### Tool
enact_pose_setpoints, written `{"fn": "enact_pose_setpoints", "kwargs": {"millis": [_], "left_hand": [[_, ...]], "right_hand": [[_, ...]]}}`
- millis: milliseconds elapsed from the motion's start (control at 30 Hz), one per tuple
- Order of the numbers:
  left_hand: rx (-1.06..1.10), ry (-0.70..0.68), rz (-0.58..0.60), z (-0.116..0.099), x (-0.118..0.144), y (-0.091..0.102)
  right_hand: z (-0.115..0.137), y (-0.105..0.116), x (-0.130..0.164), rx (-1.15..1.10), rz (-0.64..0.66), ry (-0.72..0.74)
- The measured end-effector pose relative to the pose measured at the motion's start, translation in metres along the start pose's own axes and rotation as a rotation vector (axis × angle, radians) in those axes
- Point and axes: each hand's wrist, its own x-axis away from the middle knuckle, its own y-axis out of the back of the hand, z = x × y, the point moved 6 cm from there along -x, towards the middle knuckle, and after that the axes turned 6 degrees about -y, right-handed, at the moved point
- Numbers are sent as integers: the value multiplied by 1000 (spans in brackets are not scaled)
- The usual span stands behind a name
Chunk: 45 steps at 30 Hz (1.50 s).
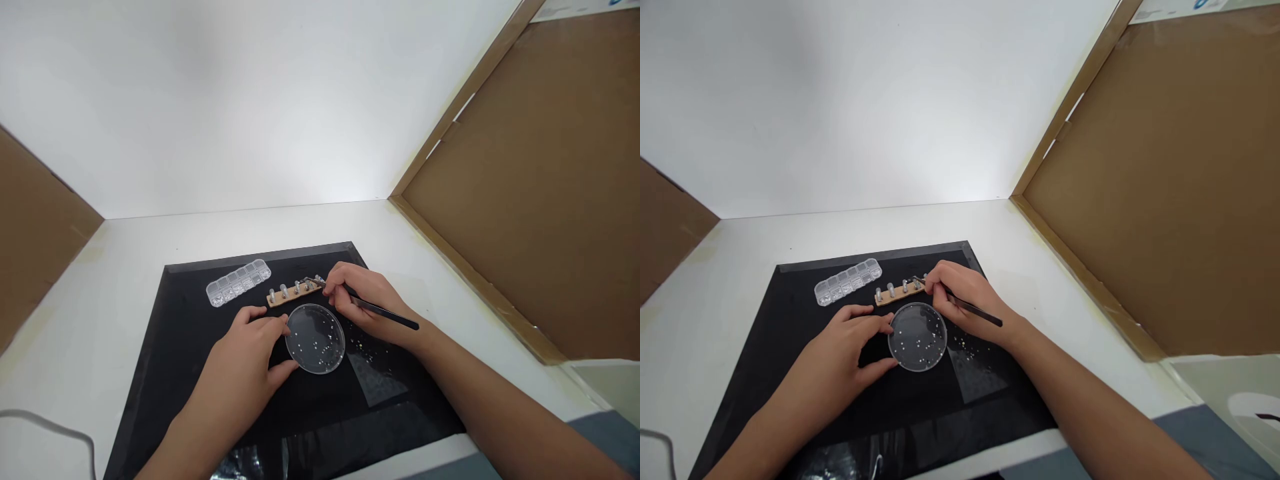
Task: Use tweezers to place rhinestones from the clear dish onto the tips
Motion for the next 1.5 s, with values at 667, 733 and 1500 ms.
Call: {"fn": "enact_pose_setpoints", "kwargs": {"millis": [667, 733, 1500], "left_hand": [[5, 11, 16, 1, -1, -1], [8, 11, 17, 1, -1, -1], [6, 12, 15, 2, -1, -2]], "right_hand": [[1, 1, 2, -17, -6, 18], [0, 0, 2, -20, -2, 18], [-1, 0, 2, -7, 0, 21]]}}
